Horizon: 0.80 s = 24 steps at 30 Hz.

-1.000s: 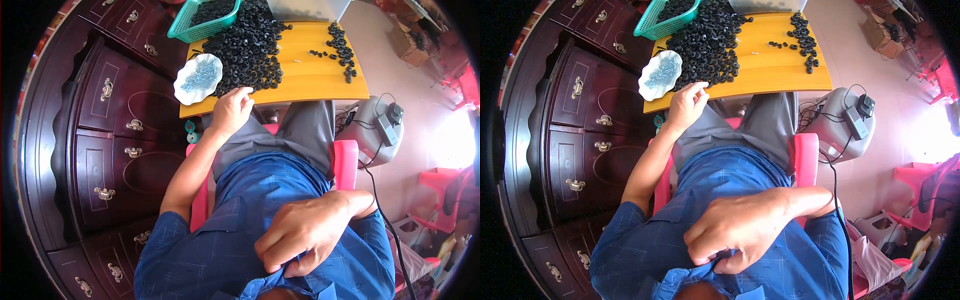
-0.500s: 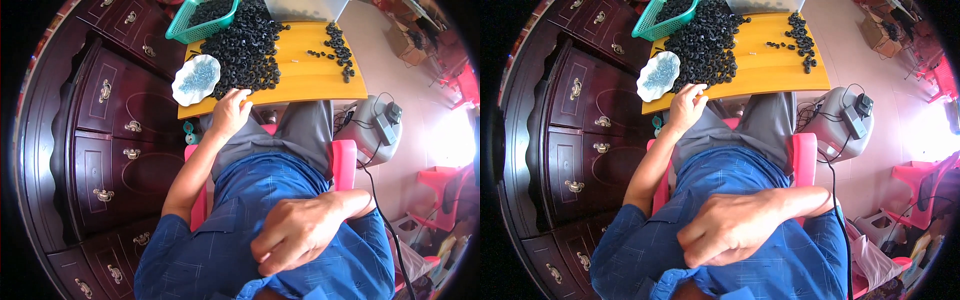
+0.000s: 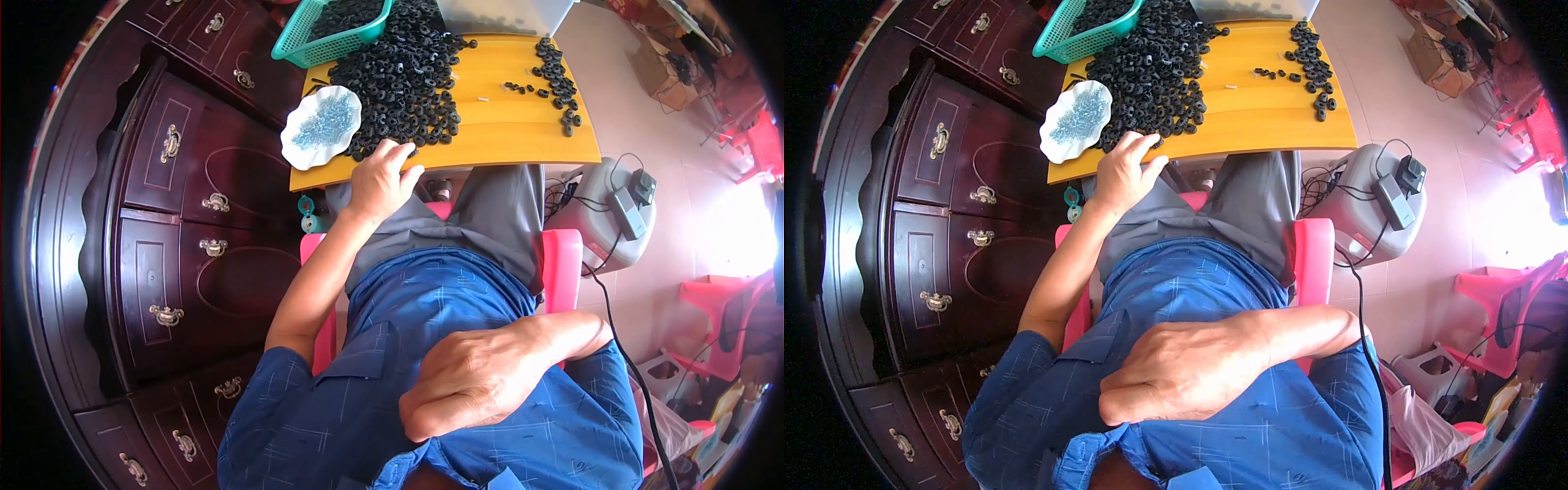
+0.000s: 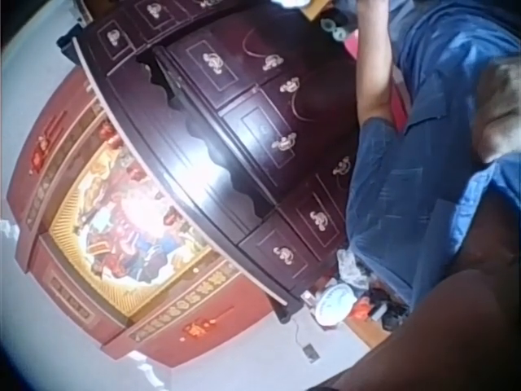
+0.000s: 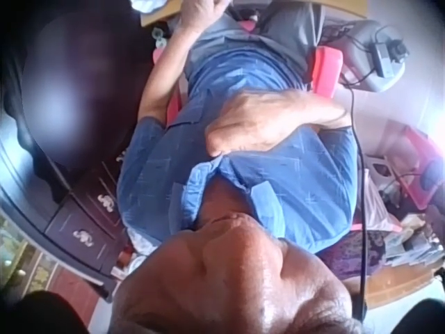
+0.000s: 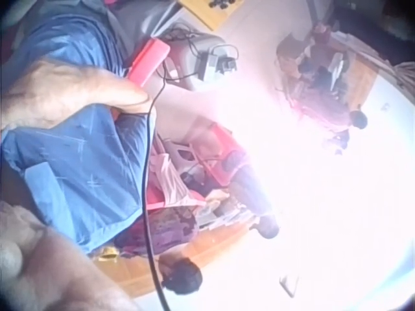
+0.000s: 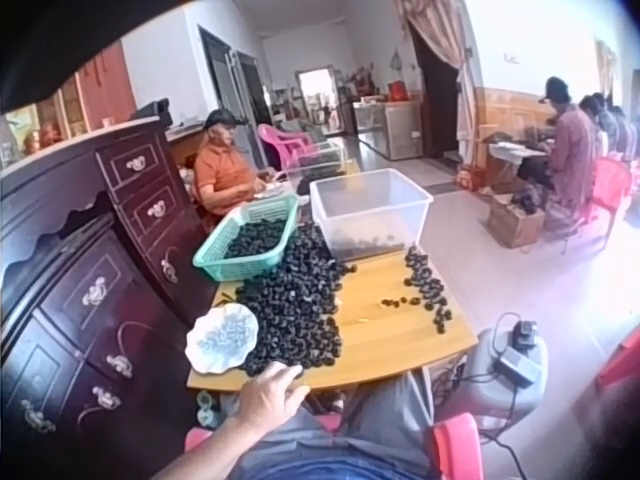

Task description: Assembling small black plastic components by hand at a workbench.

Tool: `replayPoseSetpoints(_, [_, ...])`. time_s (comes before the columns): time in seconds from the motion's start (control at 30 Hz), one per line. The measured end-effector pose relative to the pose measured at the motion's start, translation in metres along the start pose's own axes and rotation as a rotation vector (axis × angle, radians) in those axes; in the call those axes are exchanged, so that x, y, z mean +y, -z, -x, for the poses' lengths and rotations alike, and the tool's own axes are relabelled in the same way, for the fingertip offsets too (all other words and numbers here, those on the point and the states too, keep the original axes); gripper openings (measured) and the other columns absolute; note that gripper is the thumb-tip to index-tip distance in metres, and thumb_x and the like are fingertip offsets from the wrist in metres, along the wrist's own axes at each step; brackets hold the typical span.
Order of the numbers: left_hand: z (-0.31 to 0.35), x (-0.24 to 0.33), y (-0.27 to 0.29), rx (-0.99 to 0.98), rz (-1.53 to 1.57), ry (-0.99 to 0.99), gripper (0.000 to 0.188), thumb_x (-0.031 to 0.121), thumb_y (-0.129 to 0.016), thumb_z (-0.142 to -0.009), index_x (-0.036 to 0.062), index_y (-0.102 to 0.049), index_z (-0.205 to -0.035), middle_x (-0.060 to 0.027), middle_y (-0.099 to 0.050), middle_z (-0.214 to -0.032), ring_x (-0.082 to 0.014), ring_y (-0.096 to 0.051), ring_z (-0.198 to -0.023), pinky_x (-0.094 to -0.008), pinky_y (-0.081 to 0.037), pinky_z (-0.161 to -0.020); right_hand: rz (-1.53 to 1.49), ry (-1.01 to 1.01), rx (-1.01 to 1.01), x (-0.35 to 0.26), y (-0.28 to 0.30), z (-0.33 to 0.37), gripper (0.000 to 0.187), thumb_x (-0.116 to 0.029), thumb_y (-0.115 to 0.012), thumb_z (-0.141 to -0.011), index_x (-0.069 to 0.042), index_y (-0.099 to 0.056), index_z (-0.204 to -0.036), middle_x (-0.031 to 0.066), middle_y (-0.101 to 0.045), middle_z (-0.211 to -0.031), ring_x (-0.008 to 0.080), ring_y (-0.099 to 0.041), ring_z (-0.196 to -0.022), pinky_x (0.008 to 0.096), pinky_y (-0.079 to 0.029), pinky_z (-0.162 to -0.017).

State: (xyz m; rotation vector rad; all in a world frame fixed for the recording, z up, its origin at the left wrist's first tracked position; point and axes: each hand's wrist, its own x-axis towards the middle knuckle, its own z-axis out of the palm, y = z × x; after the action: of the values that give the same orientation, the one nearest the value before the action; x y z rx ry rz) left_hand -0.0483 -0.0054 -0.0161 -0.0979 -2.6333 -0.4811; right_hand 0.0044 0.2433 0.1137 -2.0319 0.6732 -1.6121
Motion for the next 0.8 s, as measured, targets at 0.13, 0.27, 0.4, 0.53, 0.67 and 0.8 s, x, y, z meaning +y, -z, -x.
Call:
replayPoseSetpoints(0.13, [0.002, 0.003, -0.001, 0.021, -0.039, -0.036, 0.032, 0.021, -0.077, -0.083, 0.0080, -0.068, -0.111, -0.0088, -0.066, -0.098, -0.0294, -0.069, -0.082, -0.0394, -0.056, -0.067, -0.041, -0.013, -0.004, 0.002, -0.003, -0.001, 0.012, -0.009, -0.057, -0.092, 0.001, -0.052, -0.098, 0.0157, -0.054, -0.082, 0.0375, -0.061, -0.072, 0.0460, -0.050, -0.060])
replayPoseSetpoints(0.27, [0.004, 0.002, -0.005, 0.070, -0.061, -0.106, 0.022, 0.022, -0.074, -0.085, 0.0099, -0.069, -0.103, -0.0050, -0.064, -0.093, -0.0266, -0.068, -0.074, -0.0389, -0.055, -0.063, 0.077, -0.029, -0.024, -0.007, 0.001, -0.001, 0.017, -0.013, -0.058, -0.091, 0.001, -0.053, -0.099, 0.0152, -0.056, -0.086, 0.0356, -0.061, -0.073, 0.0449, -0.049, -0.061])
replayPoseSetpoints(0.4, [0.005, 0.003, -0.005, 0.070, -0.074, -0.110, 0.020, 0.018, -0.076, -0.083, 0.0093, -0.072, -0.100, -0.0049, -0.067, -0.090, -0.0267, -0.069, -0.074, -0.0367, -0.055, -0.063, 0.084, -0.014, -0.067, -0.016, 0.011, 0.007, 0.020, -0.015, -0.058, -0.091, 0.002, -0.057, -0.102, 0.0146, -0.058, -0.088, 0.0330, -0.061, -0.072, 0.0422, -0.049, -0.061])
replayPoseSetpoints(0.53, [0.007, 0.000, -0.008, 0.116, -0.017, -0.118, 0.015, 0.014, -0.074, -0.083, 0.0092, -0.072, -0.098, -0.0056, -0.067, -0.087, -0.0266, -0.069, -0.073, -0.0364, -0.055, -0.062, 0.013, -0.041, -0.074, -0.010, 0.014, 0.006, 0.018, -0.014, -0.060, -0.093, -0.001, -0.061, -0.106, 0.0120, -0.059, -0.088, 0.0317, -0.063, -0.075, 0.0421, -0.048, -0.060])
replayPoseSetpoints(0.67, [0.013, 0.003, -0.004, 0.093, 0.171, 0.002, 0.007, 0.013, -0.069, -0.087, 0.0089, -0.070, -0.093, -0.0065, -0.068, -0.087, -0.0253, -0.068, -0.069, -0.0368, -0.054, -0.061, 0.005, -0.114, -0.102, -0.011, 0.014, 0.001, 0.016, -0.014, -0.062, -0.094, -0.003, -0.062, -0.106, 0.0116, -0.059, -0.088, 0.0317, -0.064, -0.077, 0.0424, -0.048, -0.061])
replayPoseSetpoints(0.8, [0.025, 0.001, -0.001, -0.126, 0.796, 0.422, 0.016, 0.017, -0.063, -0.097, 0.0018, -0.068, -0.097, -0.0069, -0.072, -0.095, -0.0092, -0.063, -0.064, -0.0248, -0.051, -0.058, -0.070, -0.151, -0.091, -0.010, 0.014, -0.004, 0.015, -0.015, -0.062, -0.096, -0.003, -0.061, -0.105, 0.0112, -0.059, -0.087, 0.0317, -0.064, -0.076, 0.0426, -0.048, -0.063])
